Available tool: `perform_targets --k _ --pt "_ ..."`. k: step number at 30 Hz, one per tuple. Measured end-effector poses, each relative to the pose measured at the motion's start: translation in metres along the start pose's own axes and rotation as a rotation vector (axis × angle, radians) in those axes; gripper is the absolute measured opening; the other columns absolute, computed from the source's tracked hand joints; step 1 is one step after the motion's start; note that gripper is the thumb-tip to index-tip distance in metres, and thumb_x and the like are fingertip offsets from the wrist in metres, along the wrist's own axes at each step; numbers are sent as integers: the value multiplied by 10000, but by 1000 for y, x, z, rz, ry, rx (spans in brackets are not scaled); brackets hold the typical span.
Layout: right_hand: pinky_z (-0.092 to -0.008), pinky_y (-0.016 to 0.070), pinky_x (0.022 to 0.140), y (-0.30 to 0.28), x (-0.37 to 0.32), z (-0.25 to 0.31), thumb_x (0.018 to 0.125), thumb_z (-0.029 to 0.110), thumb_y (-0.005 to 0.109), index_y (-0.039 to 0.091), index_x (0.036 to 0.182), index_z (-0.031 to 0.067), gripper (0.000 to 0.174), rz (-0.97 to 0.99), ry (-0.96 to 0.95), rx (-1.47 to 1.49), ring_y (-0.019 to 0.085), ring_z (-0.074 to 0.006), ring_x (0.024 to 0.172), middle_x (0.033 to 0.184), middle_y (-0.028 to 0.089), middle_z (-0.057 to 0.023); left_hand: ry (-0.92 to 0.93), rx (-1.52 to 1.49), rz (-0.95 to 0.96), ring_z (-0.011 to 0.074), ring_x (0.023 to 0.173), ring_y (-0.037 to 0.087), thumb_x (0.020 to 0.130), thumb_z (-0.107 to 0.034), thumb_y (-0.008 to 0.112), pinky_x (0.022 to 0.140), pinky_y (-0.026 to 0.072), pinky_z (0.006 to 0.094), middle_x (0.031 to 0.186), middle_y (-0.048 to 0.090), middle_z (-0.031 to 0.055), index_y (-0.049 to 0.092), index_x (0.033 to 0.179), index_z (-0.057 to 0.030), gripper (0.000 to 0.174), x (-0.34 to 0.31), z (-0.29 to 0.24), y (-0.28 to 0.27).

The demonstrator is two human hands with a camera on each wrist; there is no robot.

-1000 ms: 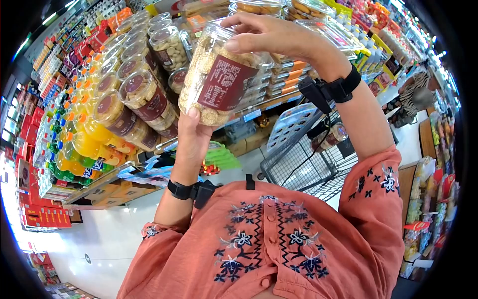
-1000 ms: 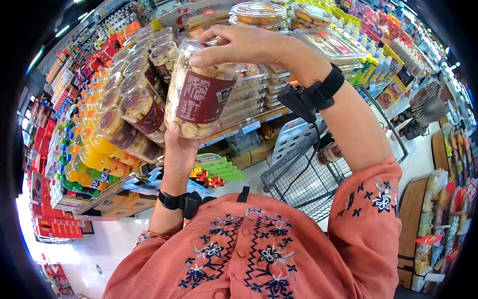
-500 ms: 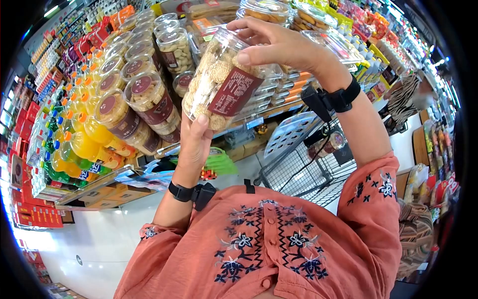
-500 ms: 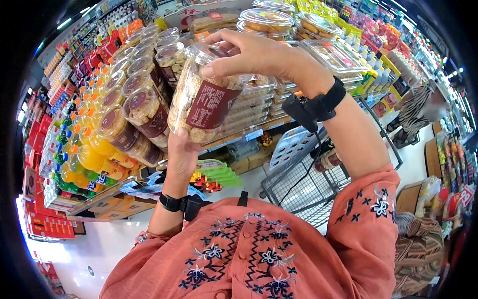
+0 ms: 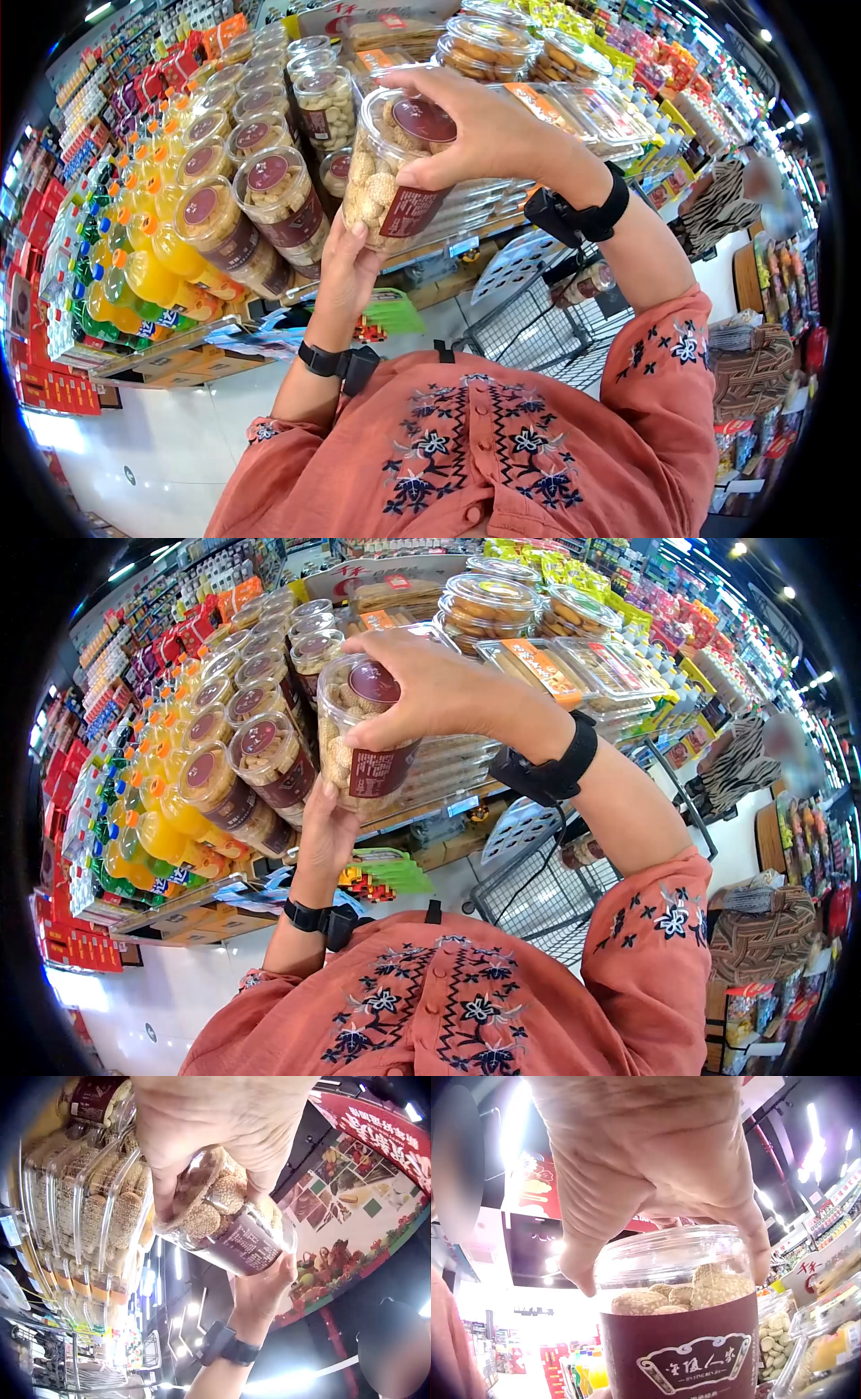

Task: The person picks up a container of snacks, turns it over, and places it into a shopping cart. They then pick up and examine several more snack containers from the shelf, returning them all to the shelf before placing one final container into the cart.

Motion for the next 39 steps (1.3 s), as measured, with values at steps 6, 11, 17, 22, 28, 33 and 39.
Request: perform_targets --k 6,11,17,22,28,33,39 --pt "-380 469 1068 16 30 -3 743 418 819 491 1463 48 874 -6 -54 -64 585 -308 1270 1420 557 -196 -38 67 -9 301 1358 538 1065 -332 549 1073 523 490 1485 517 144 417 1490 -9 549 0 -7 -25" --pt "-437 493 1003 19 77 -17 682 575 802 514 1417 -39 1000 -94 -122 -77 631 -420 1158 1238 640 -294 -218 91 -46 345 1312 577 1088 -339 490 1028 547 498 1396 578 203 450 1458 14 514 -4 1 -53" --pt "-430 491 1020 39 134 -40 657 626 797 549 1386 -62 1032 -218 -100 -266 634 -428 1187 1270 637 -318 -398 203 28 331 1261 618 1089 -317 492 991 560 476 1364 601 193 453 1461 21 504 -17 -6 -67" --pt "-442 502 1013 62 159 -54 647 642 791 520 1417 -55 1074 -171 -12 -299 643 -445 1173 1246 646 -333 -427 200 50 324 1237 632 1083 -332 509 964 571 456 1353 606 193 455 1458 25 521 -21 -11 -78" --pt "-463 489 1029 94 160 -65 698 617 789 510 1436 -20 1014 -79 91 -319 609 -446 1221 1317 603 -318 -464 194 57 310 1218 637 1081 -343 519 953 572 436 1344 604 193 458 1447 35 529 -22 -15 -85" --pt "-463 510 1000 111 160 -73 680 607 804 510 1433 -17 1021 -26 136 -323 626 -460 1178 1276 610 -340 -513 202 75 286 1197 641 1071 -358 542 956 565 415 1330 613 178 470 1439 33 541 -17 -16 -90" --pt "-469 530 960 126 159 -81 676 601 805 518 1422 -12 1008 6 168 -302 658 -453 1118 1212 643 -335 -537 239 113 297 1199 646 1092 -358 493 937 568 413 1343 607 180 453 1449 32 530 -14 -14 -92"
Point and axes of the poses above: each hand's wrist, its own x-axis towards the middle knuckle, its own y-axis out of the palm, z = x × y, the point moved 3 cm from there along x, towards the middle knuckle
